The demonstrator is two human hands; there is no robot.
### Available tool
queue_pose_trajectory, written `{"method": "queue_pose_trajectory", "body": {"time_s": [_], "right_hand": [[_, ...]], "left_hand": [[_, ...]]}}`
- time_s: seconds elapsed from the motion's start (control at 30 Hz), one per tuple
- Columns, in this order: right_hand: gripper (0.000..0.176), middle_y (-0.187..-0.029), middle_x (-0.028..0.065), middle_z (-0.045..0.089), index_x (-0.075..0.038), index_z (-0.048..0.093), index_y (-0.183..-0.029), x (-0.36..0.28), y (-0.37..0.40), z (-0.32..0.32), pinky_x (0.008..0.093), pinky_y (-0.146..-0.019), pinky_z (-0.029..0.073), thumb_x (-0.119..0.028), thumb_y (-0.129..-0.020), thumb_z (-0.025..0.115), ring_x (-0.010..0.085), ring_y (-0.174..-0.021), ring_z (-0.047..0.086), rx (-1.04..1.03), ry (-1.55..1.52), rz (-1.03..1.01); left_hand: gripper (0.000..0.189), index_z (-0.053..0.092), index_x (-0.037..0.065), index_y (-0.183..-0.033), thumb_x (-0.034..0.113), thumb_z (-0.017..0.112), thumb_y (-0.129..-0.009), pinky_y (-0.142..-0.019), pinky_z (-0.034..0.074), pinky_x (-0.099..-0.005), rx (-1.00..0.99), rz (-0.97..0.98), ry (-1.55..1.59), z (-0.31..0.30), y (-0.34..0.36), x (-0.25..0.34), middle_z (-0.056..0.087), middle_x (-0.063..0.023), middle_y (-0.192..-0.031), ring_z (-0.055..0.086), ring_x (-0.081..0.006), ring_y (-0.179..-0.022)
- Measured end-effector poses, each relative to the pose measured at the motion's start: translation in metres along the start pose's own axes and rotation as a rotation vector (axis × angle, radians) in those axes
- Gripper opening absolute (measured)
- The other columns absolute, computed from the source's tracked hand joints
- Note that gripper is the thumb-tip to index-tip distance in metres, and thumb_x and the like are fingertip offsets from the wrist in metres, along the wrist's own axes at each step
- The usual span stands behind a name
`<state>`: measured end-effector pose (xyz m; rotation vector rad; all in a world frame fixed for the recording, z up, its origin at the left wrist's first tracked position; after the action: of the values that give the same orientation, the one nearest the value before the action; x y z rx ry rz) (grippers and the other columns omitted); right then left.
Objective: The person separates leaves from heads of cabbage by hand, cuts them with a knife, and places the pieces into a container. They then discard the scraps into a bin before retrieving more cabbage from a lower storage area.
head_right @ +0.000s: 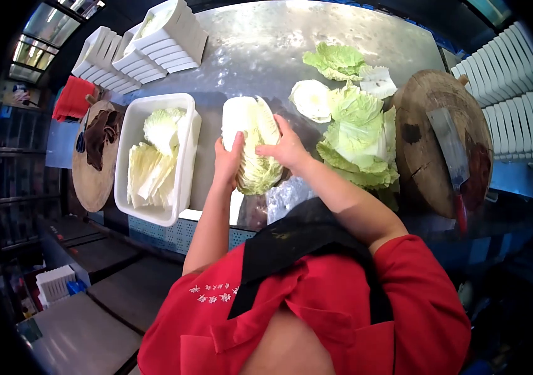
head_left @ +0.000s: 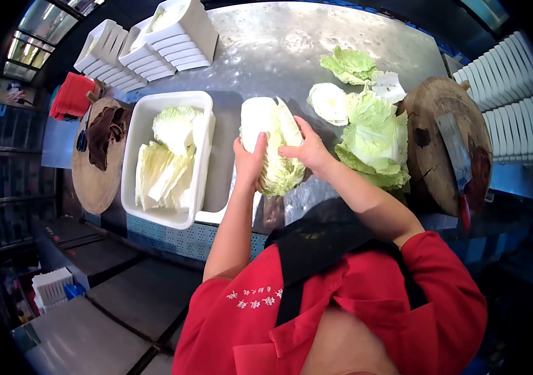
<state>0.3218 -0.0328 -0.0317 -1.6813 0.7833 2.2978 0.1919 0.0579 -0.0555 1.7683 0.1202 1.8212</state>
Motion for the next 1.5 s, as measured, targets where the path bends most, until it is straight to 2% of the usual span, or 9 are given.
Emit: {"method": "queue_pose_trajectory", "body": {"time_s": [0.13,0.33,0.5,0.63,0.77,0.87,1.1,1.33,1.5], "right_hand": [[0.069,-0.120,0.0110,0.052,-0.001,0.036,-0.131,0.013,-0.001,-0.013,0.0332,-0.092,0.043,-0.002,-0.072,0.070,0.0197,-0.108,0.053,-0.080,-0.219,0.071],[0.066,-0.116,0.0115,0.055,-0.001,0.036,-0.131,0.021,0.007,-0.021,0.0339,-0.086,0.047,-0.005,-0.074,0.070,0.0200,-0.102,0.056,0.014,-0.210,0.161],[0.067,-0.116,0.0136,0.054,0.001,0.035,-0.131,-0.001,0.040,-0.002,0.0345,-0.086,0.047,-0.020,-0.079,0.072,0.0214,-0.103,0.055,-0.010,-0.228,0.204],[0.075,-0.120,0.0150,0.053,0.002,0.033,-0.132,0.031,0.026,0.005,0.0346,-0.090,0.044,-0.031,-0.078,0.073,0.0213,-0.108,0.054,0.000,-0.130,0.329],[0.078,-0.121,0.0146,0.053,0.001,0.032,-0.135,0.016,0.039,0.013,0.0335,-0.091,0.044,-0.028,-0.076,0.075,0.0218,-0.108,0.053,-0.140,-0.175,0.307],[0.073,-0.119,0.0129,0.054,-0.001,0.036,-0.133,0.010,0.044,0.016,0.0316,-0.089,0.045,-0.021,-0.075,0.075,0.0203,-0.106,0.054,-0.141,-0.043,0.145],[0.068,-0.116,0.0101,0.056,-0.003,0.039,-0.133,0.008,0.041,0.009,0.0304,-0.086,0.046,-0.004,-0.071,0.066,0.0177,-0.102,0.056,-0.158,0.065,0.112],[0.068,-0.111,0.0132,0.056,0.003,0.039,-0.130,0.001,0.055,-0.010,0.0298,-0.084,0.047,0.003,-0.065,0.057,0.0201,-0.100,0.057,-0.009,0.062,0.065],[0.067,-0.105,0.0156,0.058,0.004,0.035,-0.131,-0.019,0.069,-0.052,0.0288,-0.076,0.052,0.002,-0.067,0.053,0.0216,-0.086,0.062,0.046,-0.295,-0.043]], "left_hand": [[0.057,0.039,-0.005,-0.124,0.036,0.059,-0.088,-0.078,0.052,-0.0362,-0.010,0.221,-0.346,-0.005,-0.011,-0.012,0.056,-0.0184,-0.109,0.058,-0.0234,-0.098],[0.057,0.038,-0.002,-0.128,0.044,0.040,-0.095,-0.089,0.048,-0.0368,-0.305,-0.159,0.394,-0.006,0.031,-0.022,0.053,-0.0152,-0.122,0.056,-0.0251,-0.108],[0.066,0.038,0.007,-0.133,0.057,0.022,-0.094,-0.095,0.044,-0.0409,-0.351,-0.193,0.656,-0.009,0.050,-0.042,0.050,-0.0114,-0.128,0.053,-0.0275,-0.113],[0.063,0.039,0.007,-0.133,0.054,0.023,-0.095,-0.095,0.044,-0.0413,-0.404,-0.239,0.556,-0.012,0.051,-0.041,0.050,-0.0116,-0.128,0.053,-0.0271,-0.113],[0.062,0.044,0.006,-0.128,0.053,0.031,-0.091,-0.087,0.048,-0.0424,-0.203,-0.328,-0.239,-0.032,0.061,-0.007,0.054,-0.0158,-0.120,0.057,-0.0273,-0.105],[0.047,0.048,0.004,-0.122,0.041,0.042,-0.094,-0.069,0.054,-0.0381,-0.153,-0.362,0.062,-0.032,0.045,-0.001,0.060,-0.0138,-0.108,0.063,-0.0233,-0.091],[0.058,0.030,-0.002,-0.129,0.003,0.062,-0.081,-0.079,0.054,-0.0391,-0.204,-0.019,0.374,-0.023,0.051,-0.017,0.052,-0.0177,-0.115,0.060,-0.0292,-0.097],[0.054,0.031,0.004,-0.130,0.005,0.057,-0.083,-0.087,0.051,-0.0420,-0.176,0.105,0.534,-0.023,0.073,-0.022,0.048,-0.0171,-0.120,0.054,-0.0293,-0.107],[0.072,0.032,0.006,-0.135,0.040,0.058,-0.077,-0.091,0.046,-0.0513,-0.338,-0.028,0.793,-0.041,0.061,-0.028,0.046,-0.0221,-0.127,0.050,-0.0374,-0.112]]}}
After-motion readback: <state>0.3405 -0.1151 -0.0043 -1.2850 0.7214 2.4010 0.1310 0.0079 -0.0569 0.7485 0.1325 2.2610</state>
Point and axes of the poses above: each hand's wrist, its own y-axis away from the middle knuckle, its own z-axis out of the palm, x = y × z, the point moved 4 cm from there along -y, towards the middle knuckle
